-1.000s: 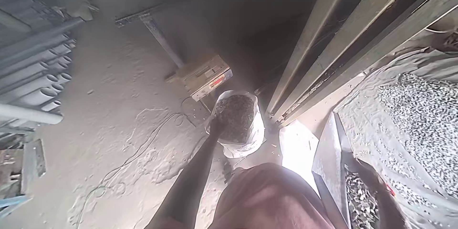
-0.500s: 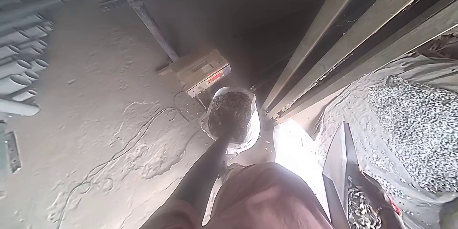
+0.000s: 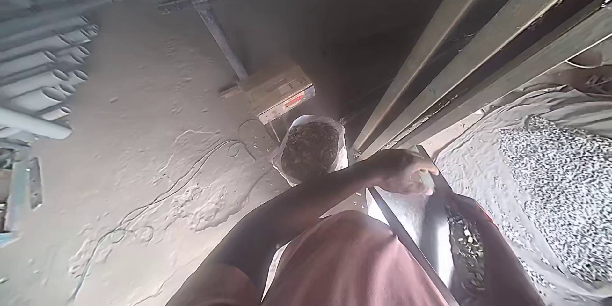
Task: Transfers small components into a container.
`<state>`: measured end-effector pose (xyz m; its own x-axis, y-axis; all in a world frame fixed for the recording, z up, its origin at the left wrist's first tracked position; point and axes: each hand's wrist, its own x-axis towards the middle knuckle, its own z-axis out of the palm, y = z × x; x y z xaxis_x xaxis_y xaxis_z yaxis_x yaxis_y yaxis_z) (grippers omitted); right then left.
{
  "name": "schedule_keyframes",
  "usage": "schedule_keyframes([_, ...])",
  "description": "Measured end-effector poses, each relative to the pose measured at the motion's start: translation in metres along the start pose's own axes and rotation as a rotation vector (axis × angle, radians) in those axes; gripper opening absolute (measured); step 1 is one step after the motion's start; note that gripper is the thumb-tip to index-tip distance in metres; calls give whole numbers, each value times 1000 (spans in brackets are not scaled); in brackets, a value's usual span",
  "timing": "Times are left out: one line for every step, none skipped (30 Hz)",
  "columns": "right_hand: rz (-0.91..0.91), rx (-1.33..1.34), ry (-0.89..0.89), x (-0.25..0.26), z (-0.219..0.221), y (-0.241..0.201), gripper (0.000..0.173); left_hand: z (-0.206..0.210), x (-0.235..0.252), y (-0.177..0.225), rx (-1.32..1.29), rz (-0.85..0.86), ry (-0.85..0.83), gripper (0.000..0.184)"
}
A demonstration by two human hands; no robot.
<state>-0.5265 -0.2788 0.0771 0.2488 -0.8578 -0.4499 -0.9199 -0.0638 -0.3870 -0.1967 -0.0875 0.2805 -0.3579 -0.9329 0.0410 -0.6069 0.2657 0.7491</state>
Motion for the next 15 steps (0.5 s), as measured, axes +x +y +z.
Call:
schedule_keyframes([-13, -27, 34, 9, 4, -3, 58, 11, 12, 2, 37, -43, -158, 52])
schedule_keyframes([4, -48, 14, 9, -1, -21, 55, 23, 23, 0, 85, -100, -287, 59])
schedule_keyframes([34, -70, -48, 4, -11, -46, 53, 34, 32, -6, 140, -158, -386, 66])
schedule_keyframes([58, -92, -120, -2, -24, -71, 53, 45, 41, -13, 186, -201, -446, 72])
schedule_keyframes([55, -116, -172, -11, -36, -90, 53, 55, 47, -19, 214, -227, -472, 76])
schedule_keyframes([-10, -151, -146, -16, -39, -94, 55, 63, 51, -24, 226, -251, -477, 80])
schedule_keyframes([-121, -153, 22, -23, -32, -91, 57, 67, 54, -28, 240, -278, -468, 83])
schedule_keyframes([-213, -141, 288, -24, -17, -88, 58, 68, 58, -30, 251, -319, -456, 85])
schedule_keyframes([-52, -159, -8, -43, -52, -117, 57, 71, 64, -33, 252, -359, -440, 88])
schedule_keyframes([83, -188, -253, -63, -85, -148, 55, 75, 71, -34, 253, -397, -444, 96])
schedule_keyframes([150, -215, -317, -79, -102, -170, 51, 81, 79, -33, 242, -432, -449, 105])
schedule_keyframes([159, -246, -304, -87, -112, -187, 47, 87, 89, -35, 237, -442, -432, 110])
schedule_keyframes([139, -305, -292, -90, -115, -197, 43, 96, 98, -38, 222, -426, -400, 113])
schedule_keyframes([117, -371, -307, -88, -115, -202, 39, 112, 106, -45, 185, -375, -341, 113])
schedule_keyframes([99, -402, -339, -82, -114, -203, 37, 133, 110, -54, 149, -283, -250, 109])
